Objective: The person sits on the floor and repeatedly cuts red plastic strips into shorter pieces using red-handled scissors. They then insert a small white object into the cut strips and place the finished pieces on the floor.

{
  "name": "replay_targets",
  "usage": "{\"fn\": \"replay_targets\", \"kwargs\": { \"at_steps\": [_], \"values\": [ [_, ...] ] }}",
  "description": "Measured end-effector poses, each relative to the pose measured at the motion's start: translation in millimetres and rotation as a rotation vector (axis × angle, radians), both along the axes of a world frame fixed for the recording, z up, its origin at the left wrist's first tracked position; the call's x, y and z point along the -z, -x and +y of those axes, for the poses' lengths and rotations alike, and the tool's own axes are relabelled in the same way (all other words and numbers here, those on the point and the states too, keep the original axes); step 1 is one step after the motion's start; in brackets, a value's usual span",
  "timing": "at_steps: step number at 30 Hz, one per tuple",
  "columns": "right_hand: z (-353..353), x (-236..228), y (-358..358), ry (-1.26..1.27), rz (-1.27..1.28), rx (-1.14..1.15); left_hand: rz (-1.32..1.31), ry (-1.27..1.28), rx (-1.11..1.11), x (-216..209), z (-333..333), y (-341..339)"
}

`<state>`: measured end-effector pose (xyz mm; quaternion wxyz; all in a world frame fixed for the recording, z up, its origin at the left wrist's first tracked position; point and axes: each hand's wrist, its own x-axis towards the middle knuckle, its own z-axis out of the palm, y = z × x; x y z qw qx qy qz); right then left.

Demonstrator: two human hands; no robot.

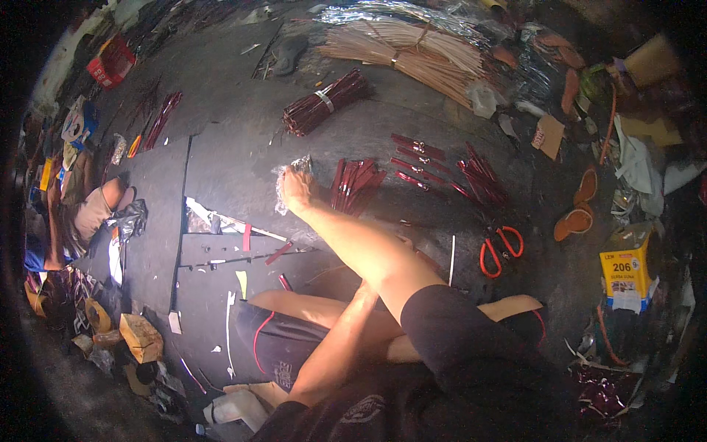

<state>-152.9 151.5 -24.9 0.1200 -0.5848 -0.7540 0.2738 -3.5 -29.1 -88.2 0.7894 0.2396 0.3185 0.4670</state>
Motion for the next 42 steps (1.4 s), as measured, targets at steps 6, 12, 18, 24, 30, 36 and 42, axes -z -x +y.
{"fn": "replay_targets", "kwargs": {
  "at_steps": [6, 12, 18, 24, 30, 36, 42],
  "values": [
    [5.4, 8.4, -5.4, -0.021, -0.035, -0.08, -0.076, 0.115, -0.078, -63.2, 6.3, 9.9],
    [-2.5, 0.4, -1.8, -0.063, -0.036, -0.042, -0.078, -0.039, 0.012, -30.7, 8.1, 9.0],
    [3.8, 10.2, -10.8, -0.174, -0.041, -0.201, 0.088, -0.05, 0.002, -27.5, 4.7, 8.1],
    [5.2, 8.0, -19.5, -0.204, 0.346, -0.133, 0.373, -0.103, -0.006, -27.2, 0.2, 10.2],
    [11.4, -6.1, -31.5, -0.164, 0.617, 0.063, 0.874, -0.078, -0.018, -73.0, 3.3, 26.4],
    [-6.3, -71.2, -90.1, 0.13, 0.96, 0.105, 0.225, 0.255, -0.439, -85.1, 9.1, 50.8],
    [-109.6, -161.6, -224.6, -0.733, 0.412, -0.22, -0.027, 0.198, -0.333, -200.5, 10.8, 83.5]
  ]
}}
